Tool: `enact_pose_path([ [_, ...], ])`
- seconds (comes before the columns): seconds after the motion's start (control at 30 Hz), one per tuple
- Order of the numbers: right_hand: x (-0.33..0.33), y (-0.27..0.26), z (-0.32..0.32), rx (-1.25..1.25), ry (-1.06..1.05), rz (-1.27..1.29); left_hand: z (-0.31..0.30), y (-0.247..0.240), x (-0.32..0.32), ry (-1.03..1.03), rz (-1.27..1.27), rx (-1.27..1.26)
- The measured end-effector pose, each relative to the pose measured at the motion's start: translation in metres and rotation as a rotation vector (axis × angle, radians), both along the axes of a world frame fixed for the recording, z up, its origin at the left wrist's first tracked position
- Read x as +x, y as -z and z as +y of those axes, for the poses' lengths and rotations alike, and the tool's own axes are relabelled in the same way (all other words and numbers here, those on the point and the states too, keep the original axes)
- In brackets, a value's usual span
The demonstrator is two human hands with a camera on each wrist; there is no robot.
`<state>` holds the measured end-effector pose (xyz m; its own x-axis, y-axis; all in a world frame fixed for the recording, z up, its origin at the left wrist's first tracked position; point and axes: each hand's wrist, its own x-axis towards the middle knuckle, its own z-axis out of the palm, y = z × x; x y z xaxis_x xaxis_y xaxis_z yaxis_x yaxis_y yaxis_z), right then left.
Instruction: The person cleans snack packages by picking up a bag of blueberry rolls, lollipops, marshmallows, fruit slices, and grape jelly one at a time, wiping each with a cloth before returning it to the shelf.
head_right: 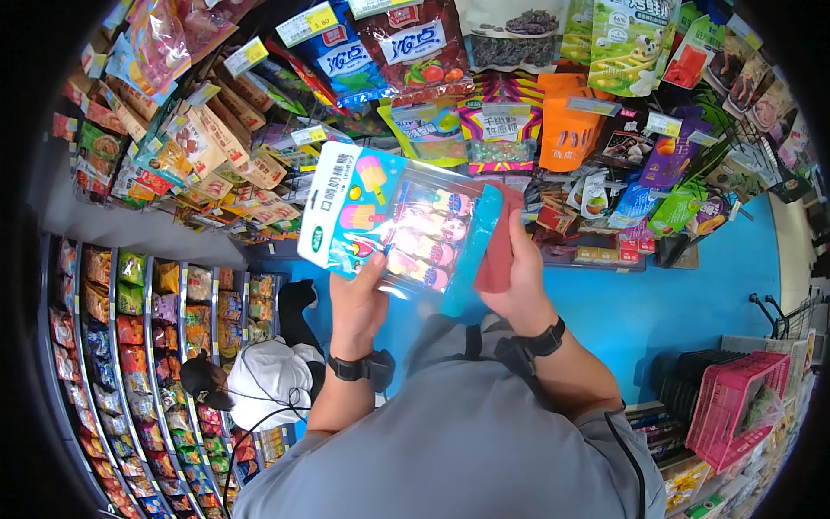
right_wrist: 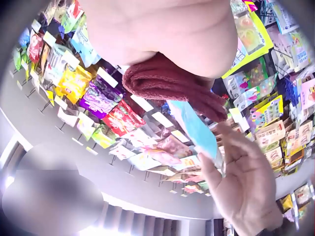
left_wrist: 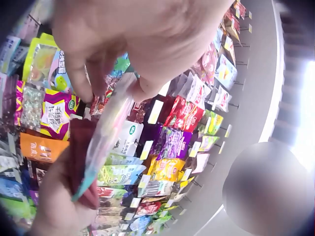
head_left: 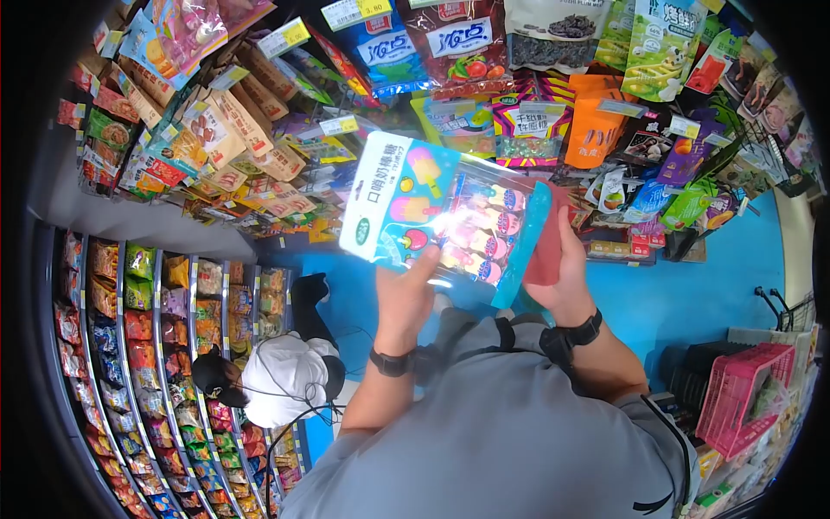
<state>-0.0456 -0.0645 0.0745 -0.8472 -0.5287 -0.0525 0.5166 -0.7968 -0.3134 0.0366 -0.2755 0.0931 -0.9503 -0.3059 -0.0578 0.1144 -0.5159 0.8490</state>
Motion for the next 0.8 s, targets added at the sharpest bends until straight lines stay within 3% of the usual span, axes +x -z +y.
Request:
enact_pose_path([
  [0.1, 0.010, -0.025, -0.003, -0.067, -0.013, 0.093, -0.003, 0.014, -0.012, -0.035, -0.128, -0.045],
  [0.13, 0.017, -0.021, -0.006, 0.130, 0.068, 0.297, 0.001, 0.019, -0.015, -0.066, -0.146, -0.043],
  [0.2, 0.029, 0.000, -0.022, 0.519, 0.238, 0.705, -0.006, 0.062, -0.015, 0.191, -0.199, 0.031],
  [0.23, 0.028, 0.009, -0.045, 0.458, 0.199, 0.833, 0.006, 0.055, -0.012, 0.188, -0.186, 0.103],
  [0.27, 0.027, 0.011, -0.039, 0.990, 0.440, 1.335, 0.025, 0.046, -0.009, 0.187, -0.174, 0.177],
  [0.33, 0.027, 0.022, -0.049, 1.125, 0.538, 1.485, 0.037, 0.040, -0.004, 0.177, -0.148, 0.244],
  [0.4, 0.019, 0.024, -0.048, 1.092, 0.555, 1.523, 0.036, 0.039, -0.007, 0.153, -0.114, 0.226],
  [0.5, 0.016, 0.023, -0.036, 1.108, 0.548, 1.576, 0.017, 0.041, 0.002, 0.415, 0.039, 0.590],
  [0.63, 0.003, 0.016, -0.023, 1.145, 0.491, 1.502, 0.022, 0.032, 0.005, 0.406, 0.136, 0.067],
  [0.8, -0.013, 0.022, -0.006, 1.289, 0.488, 1.486, 0.034, 0.009, 0.002, 0.294, 0.059, 0.200],
])
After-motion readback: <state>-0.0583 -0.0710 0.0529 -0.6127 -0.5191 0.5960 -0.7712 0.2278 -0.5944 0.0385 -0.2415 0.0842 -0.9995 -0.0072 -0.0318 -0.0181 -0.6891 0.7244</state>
